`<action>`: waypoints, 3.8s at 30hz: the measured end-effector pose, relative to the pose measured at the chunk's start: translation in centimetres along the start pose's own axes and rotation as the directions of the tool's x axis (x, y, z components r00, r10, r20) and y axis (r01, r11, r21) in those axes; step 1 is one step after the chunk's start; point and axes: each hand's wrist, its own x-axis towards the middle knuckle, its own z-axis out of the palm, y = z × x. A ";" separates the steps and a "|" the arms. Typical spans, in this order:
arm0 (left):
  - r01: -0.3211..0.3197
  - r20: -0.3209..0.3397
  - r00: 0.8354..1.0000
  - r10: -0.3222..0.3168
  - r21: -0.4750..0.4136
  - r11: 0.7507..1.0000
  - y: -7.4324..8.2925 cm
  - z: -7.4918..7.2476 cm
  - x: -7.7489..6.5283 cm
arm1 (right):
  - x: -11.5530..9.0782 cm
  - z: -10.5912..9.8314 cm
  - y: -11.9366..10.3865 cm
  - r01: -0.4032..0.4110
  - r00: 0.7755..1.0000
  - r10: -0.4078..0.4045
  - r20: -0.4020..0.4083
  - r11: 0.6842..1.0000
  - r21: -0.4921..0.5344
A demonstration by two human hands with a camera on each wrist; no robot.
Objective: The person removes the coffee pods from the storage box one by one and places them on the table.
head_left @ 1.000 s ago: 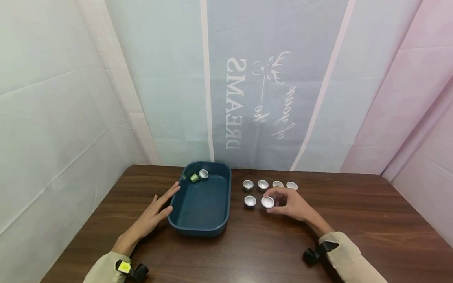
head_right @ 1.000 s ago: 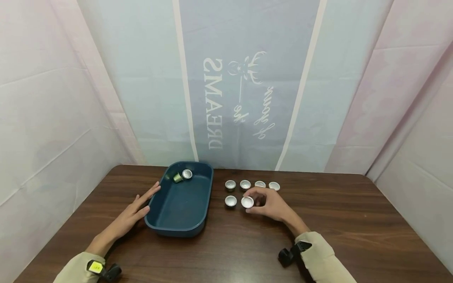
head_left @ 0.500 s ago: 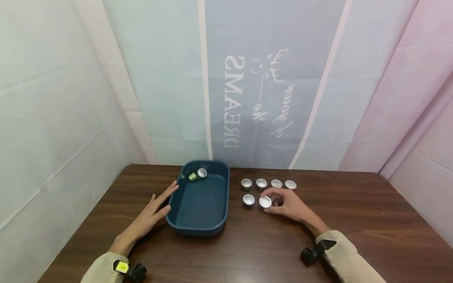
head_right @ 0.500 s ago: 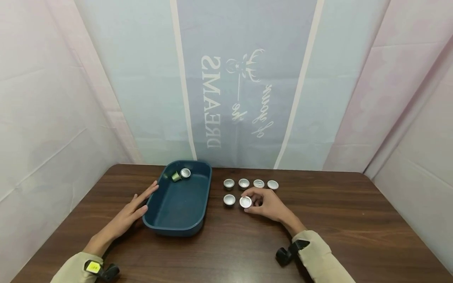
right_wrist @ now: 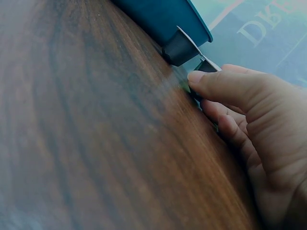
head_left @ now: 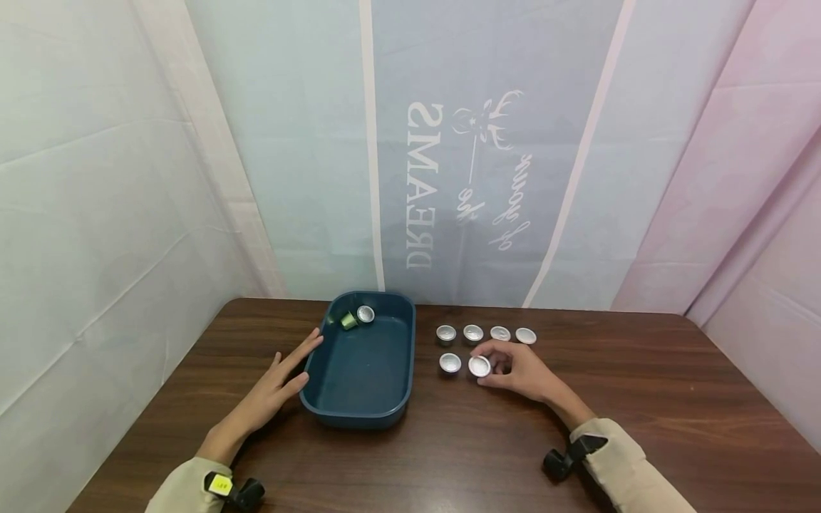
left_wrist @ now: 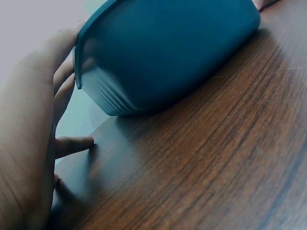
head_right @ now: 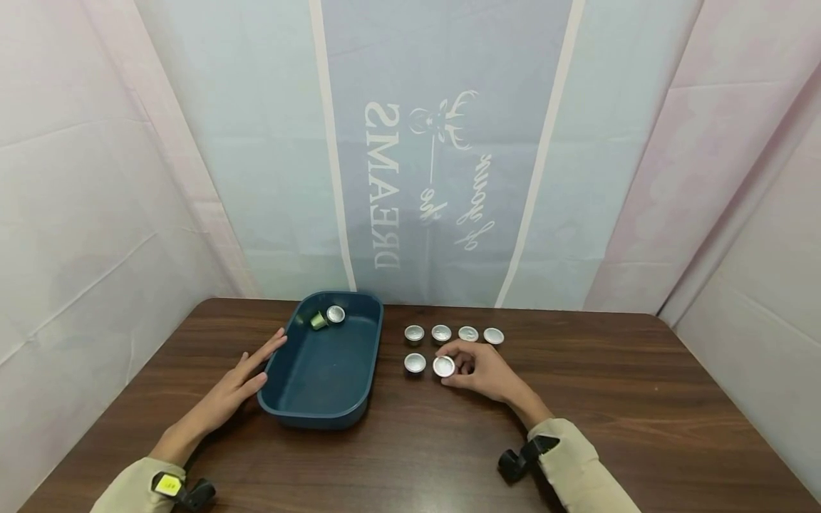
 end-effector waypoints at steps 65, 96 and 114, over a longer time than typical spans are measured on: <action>-0.007 0.002 1.000 0.007 0.006 1.000 -0.2 0.0 -0.3 | 8.4 0.5 -5.6 0.251 0.964 -0.262 0.041 0.952 0.178; 0.006 -0.001 1.000 -0.006 0.024 1.000 -0.1 0.0 -0.1 | 17.4 6.6 -4.8 0.218 0.939 -0.191 0.285 0.974 -0.065; 0.029 -0.007 1.000 -0.029 0.011 1.000 0.0 0.3 -0.7 | 19.1 8.1 -4.9 0.187 0.923 -0.114 0.367 0.968 -0.170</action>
